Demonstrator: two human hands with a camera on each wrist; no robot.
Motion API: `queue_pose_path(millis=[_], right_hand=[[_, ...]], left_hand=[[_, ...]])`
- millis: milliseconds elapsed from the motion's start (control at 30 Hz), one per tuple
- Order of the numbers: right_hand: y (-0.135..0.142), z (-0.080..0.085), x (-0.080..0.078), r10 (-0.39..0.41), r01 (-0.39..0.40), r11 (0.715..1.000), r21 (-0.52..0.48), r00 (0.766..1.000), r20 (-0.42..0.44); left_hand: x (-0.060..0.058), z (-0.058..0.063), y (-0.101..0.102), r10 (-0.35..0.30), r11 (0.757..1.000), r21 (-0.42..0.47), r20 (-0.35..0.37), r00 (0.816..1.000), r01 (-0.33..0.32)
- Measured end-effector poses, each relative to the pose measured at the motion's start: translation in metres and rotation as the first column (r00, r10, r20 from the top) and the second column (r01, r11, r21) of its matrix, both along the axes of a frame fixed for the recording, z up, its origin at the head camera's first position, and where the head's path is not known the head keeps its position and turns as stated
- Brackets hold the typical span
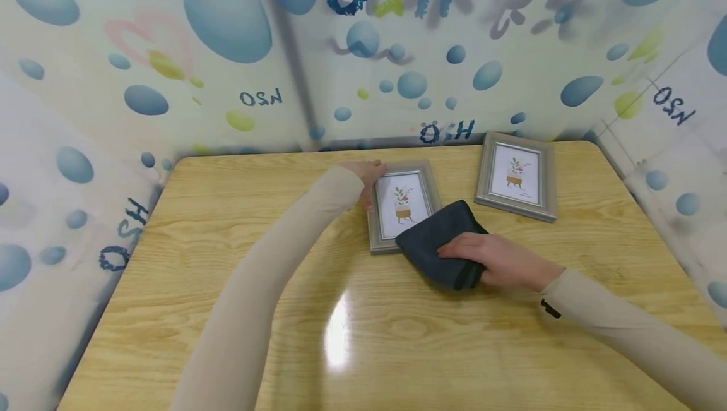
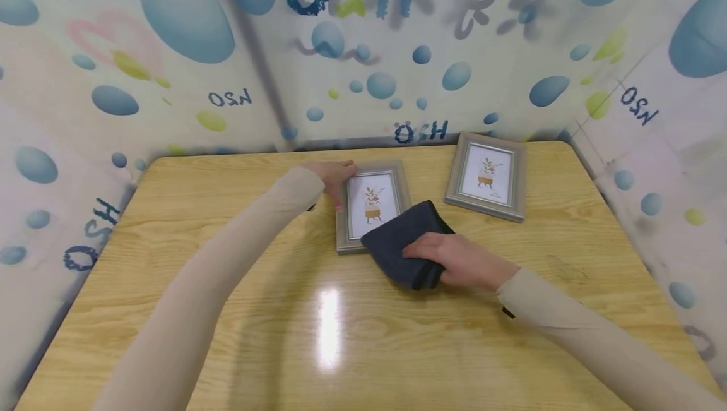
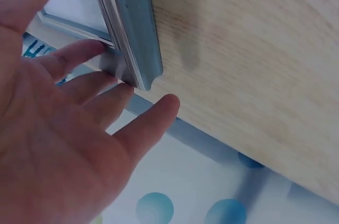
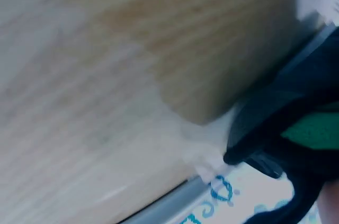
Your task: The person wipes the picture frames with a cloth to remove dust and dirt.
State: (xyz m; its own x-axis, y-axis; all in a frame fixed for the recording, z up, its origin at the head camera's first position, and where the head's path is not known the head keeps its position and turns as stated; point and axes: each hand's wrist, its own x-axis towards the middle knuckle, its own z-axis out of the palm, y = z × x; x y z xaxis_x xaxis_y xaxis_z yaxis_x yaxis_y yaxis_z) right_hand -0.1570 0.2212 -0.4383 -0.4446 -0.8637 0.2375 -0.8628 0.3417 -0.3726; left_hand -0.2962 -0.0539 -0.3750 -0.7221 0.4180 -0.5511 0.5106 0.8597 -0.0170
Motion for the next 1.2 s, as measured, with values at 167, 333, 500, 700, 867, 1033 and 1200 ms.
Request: queue_pose_path(millis=[167,333,500,700,867,1033,1200], right_hand=[[0.005,0.011,-0.007,-0.155,0.153,0.985,-0.083,0.988,-0.020],[-0.004,0.019,-0.015,-0.313,0.313,0.938,-0.150,0.949,0.030],[-0.029,0.028,-0.026,-0.356,0.366,0.919,-0.144,0.930,0.092],[-0.080,0.027,-0.039,-0.273,0.280,0.960,-0.027,0.951,0.148],[-0.113,0.017,-0.044,-0.221,0.208,0.974,0.087,0.957,0.188],[-0.131,0.019,-0.062,-0.282,0.251,0.943,0.219,0.951,0.125],[-0.142,0.022,-0.097,-0.346,0.309,0.885,0.349,0.937,0.048]], left_hand=[[0.012,-0.012,-0.003,-0.102,0.993,0.053,-0.123,0.987,0.109],[0.073,-0.022,-0.010,-0.231,0.940,0.109,-0.497,0.836,0.325],[0.132,-0.039,-0.008,-0.336,0.888,0.034,-0.635,0.696,0.459],[0.158,-0.059,-0.002,-0.392,0.860,-0.057,-0.710,0.585,0.507],[0.155,-0.065,-0.001,-0.415,0.829,-0.054,-0.727,0.548,0.557],[0.147,-0.064,-0.001,-0.417,0.811,-0.058,-0.755,0.506,0.582],[0.140,-0.060,0.002,-0.417,0.820,-0.029,-0.714,0.563,0.571]])
